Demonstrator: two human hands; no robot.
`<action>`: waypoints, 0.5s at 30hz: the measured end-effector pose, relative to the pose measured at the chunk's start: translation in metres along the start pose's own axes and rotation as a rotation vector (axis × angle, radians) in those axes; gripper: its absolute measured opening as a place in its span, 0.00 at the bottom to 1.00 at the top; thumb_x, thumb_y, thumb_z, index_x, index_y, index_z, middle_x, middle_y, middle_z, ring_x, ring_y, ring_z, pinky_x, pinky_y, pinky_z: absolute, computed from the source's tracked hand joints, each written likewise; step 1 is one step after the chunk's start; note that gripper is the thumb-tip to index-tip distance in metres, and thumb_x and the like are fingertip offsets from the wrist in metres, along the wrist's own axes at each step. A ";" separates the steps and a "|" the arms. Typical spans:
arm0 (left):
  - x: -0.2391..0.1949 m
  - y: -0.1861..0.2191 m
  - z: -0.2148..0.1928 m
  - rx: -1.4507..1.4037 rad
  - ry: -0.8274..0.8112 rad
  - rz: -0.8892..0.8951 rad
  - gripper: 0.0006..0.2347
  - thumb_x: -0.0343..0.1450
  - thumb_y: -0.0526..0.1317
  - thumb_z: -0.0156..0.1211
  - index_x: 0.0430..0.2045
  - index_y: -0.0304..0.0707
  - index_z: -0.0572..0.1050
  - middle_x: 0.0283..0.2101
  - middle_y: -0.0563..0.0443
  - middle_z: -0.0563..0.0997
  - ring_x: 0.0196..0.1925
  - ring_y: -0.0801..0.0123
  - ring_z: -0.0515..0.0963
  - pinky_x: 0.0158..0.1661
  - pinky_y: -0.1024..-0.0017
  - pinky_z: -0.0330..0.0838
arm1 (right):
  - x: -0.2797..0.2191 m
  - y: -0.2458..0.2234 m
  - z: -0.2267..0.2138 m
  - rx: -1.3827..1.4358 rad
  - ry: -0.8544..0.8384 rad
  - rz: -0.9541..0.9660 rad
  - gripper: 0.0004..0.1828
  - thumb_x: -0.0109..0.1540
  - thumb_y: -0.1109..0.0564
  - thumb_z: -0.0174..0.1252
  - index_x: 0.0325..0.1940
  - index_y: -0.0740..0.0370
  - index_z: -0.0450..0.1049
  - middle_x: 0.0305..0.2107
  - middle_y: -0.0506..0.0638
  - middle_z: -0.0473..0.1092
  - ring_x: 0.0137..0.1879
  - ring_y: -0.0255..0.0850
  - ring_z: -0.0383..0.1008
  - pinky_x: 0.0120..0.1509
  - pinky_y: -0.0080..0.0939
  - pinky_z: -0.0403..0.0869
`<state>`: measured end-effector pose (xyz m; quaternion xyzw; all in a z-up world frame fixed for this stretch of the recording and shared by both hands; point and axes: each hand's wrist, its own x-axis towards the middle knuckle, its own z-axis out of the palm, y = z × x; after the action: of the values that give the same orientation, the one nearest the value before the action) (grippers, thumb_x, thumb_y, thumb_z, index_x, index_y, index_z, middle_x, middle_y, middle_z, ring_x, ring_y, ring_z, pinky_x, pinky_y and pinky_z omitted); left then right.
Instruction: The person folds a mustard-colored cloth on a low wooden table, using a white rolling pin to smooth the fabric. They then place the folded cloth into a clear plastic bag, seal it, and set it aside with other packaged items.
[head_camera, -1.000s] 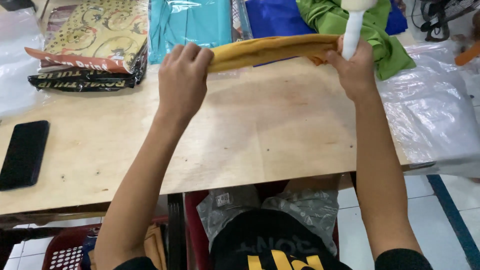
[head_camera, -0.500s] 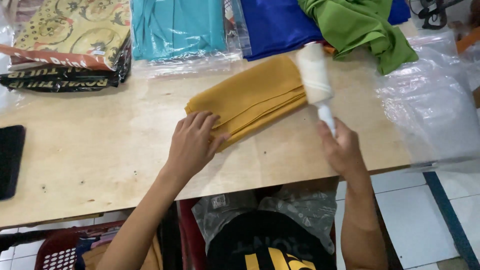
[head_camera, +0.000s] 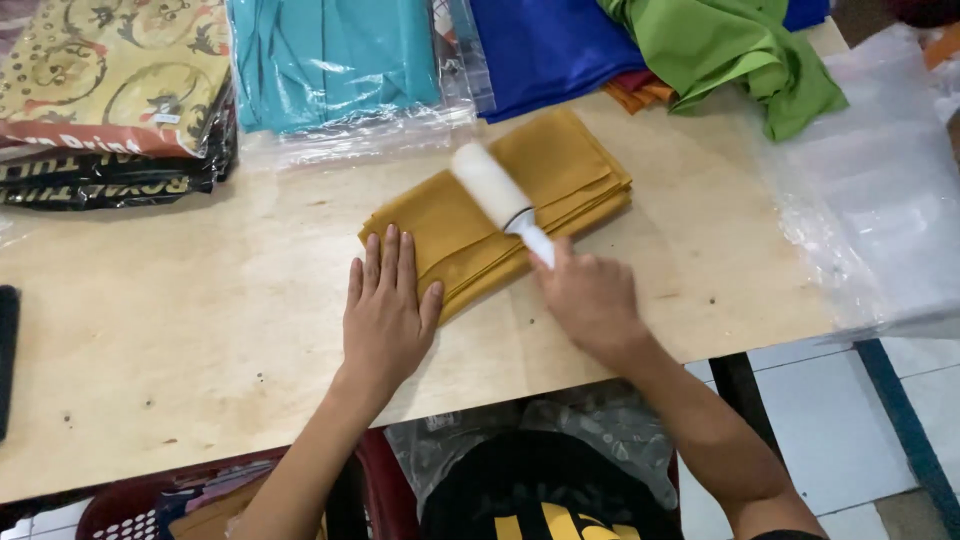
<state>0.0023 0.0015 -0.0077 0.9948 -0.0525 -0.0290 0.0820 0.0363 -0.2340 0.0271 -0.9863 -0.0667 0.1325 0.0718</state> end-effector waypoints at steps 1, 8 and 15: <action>0.000 0.000 0.000 -0.006 0.009 0.000 0.31 0.79 0.57 0.24 0.75 0.36 0.49 0.78 0.37 0.49 0.80 0.45 0.44 0.73 0.52 0.35 | 0.006 0.013 -0.004 -0.034 0.019 0.086 0.32 0.72 0.33 0.35 0.53 0.61 0.71 0.32 0.66 0.78 0.44 0.64 0.82 0.48 0.66 0.77; -0.003 0.002 0.001 0.001 0.041 -0.006 0.31 0.80 0.57 0.24 0.75 0.35 0.51 0.78 0.35 0.51 0.79 0.45 0.46 0.73 0.52 0.35 | 0.037 0.106 -0.023 -0.022 0.322 0.252 0.31 0.77 0.39 0.40 0.45 0.70 0.76 0.29 0.69 0.77 0.40 0.67 0.82 0.44 0.67 0.77; 0.000 0.002 0.000 -0.068 0.165 -0.001 0.30 0.80 0.59 0.30 0.72 0.37 0.59 0.75 0.36 0.58 0.78 0.45 0.52 0.72 0.46 0.36 | -0.023 0.062 -0.019 0.166 0.367 0.198 0.33 0.74 0.37 0.40 0.48 0.72 0.73 0.28 0.74 0.75 0.38 0.71 0.80 0.42 0.69 0.75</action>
<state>0.0024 -0.0001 -0.0080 0.9905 -0.0441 0.0515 0.1200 0.0267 -0.3010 0.0410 -0.9863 0.0559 -0.0375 0.1504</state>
